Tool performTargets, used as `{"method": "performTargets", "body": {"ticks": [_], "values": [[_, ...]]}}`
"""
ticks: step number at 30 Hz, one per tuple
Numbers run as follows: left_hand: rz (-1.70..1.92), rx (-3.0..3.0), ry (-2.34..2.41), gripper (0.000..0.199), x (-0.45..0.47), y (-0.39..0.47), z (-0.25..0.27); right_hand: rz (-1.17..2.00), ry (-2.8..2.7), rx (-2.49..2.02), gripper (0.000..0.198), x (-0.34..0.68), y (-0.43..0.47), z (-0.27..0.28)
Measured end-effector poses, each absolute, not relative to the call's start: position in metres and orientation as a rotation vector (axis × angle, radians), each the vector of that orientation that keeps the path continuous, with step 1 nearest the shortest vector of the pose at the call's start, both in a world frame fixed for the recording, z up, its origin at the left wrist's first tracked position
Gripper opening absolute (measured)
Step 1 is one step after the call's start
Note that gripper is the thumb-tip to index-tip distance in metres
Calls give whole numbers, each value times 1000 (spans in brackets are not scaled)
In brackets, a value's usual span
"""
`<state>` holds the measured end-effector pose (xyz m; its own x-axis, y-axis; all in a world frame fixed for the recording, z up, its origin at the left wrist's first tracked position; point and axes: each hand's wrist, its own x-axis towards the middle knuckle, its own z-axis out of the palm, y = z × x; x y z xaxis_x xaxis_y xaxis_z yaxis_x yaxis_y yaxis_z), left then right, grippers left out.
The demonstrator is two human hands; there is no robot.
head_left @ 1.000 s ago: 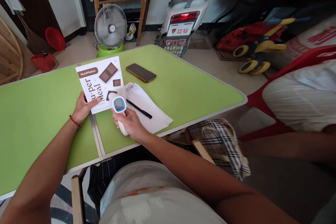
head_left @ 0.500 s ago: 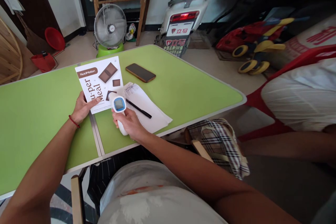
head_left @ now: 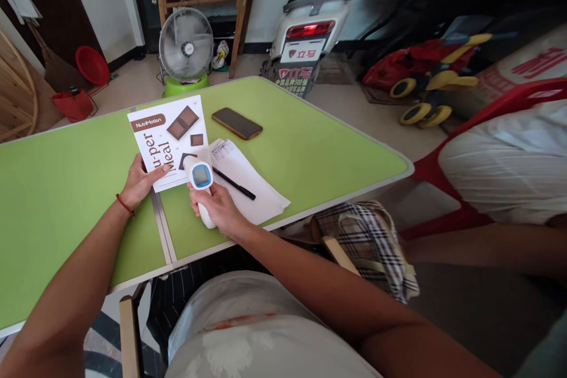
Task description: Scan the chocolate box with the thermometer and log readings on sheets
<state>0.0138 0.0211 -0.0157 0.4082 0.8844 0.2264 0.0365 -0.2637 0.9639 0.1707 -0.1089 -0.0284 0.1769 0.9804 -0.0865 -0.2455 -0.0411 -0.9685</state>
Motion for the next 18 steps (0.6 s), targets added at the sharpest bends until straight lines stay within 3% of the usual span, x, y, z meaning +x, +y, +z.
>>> {"method": "performTargets", "body": {"ticks": [12,15,18], "values": [[1177,1624,893,71,12,24,-24,1303,-953,-1134,24,189,-111,-11],[1254,1632,901,76,10,28,-23,1083,-1165,-1203,21,221,-103,2],[1314,1652,911,79,7,32,-24,821,-1456,-1366,37,262,-84,-1]]}}
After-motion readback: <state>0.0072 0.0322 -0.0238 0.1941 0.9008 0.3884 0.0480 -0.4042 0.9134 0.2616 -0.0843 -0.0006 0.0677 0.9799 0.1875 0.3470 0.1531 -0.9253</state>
